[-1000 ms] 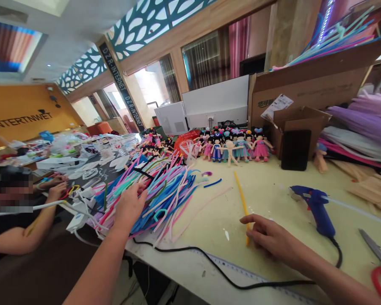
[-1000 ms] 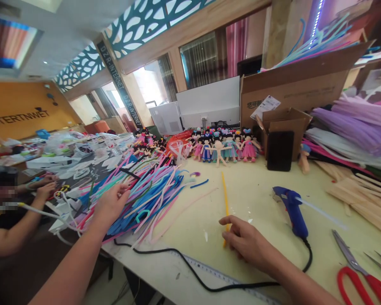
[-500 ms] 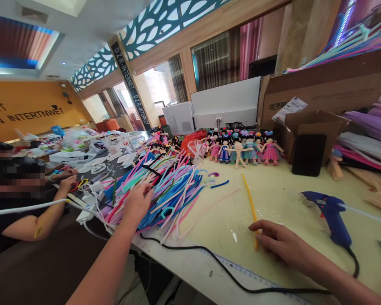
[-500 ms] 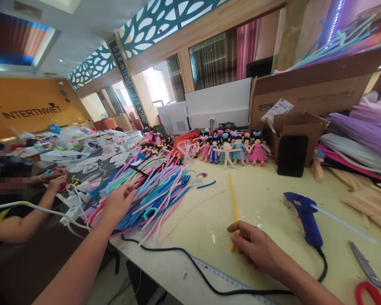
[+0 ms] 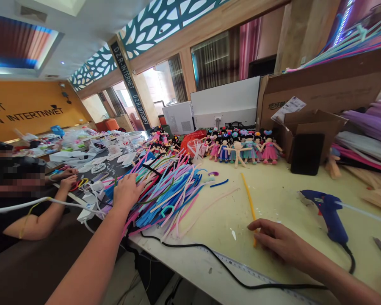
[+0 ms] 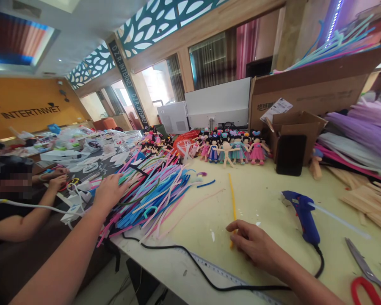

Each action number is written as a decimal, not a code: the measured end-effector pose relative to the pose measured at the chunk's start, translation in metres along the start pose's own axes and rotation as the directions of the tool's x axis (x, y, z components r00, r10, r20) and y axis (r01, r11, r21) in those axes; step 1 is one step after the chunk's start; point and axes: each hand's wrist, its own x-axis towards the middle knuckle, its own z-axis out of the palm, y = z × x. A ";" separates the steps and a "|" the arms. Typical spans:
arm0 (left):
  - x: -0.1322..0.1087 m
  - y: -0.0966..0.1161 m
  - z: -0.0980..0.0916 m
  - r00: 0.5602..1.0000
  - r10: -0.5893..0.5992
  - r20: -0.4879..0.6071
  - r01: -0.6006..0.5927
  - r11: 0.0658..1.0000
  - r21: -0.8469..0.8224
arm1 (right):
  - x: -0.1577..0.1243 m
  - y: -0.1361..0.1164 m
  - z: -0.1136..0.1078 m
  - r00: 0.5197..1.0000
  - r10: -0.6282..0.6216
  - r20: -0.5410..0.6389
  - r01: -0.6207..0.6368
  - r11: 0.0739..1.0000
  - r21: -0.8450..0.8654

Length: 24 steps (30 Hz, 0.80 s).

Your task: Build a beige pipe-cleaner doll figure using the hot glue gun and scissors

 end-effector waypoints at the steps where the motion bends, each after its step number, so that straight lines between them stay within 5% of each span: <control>1: 0.003 -0.002 0.003 1.000 -0.021 0.020 0.022 0.999 -0.025 | 0.000 0.001 0.000 1.000 -0.001 -0.002 0.001 1.000 0.000; 11: 0.032 -0.029 0.018 0.965 -0.244 0.092 0.260 0.931 -0.258 | 0.000 0.002 -0.001 1.000 0.004 -0.015 -0.004 1.000 0.000; 24: 0.021 -0.039 0.019 0.954 -0.290 0.071 0.291 0.853 -0.434 | 0.002 0.005 0.000 1.000 -0.001 -0.012 0.001 1.000 0.025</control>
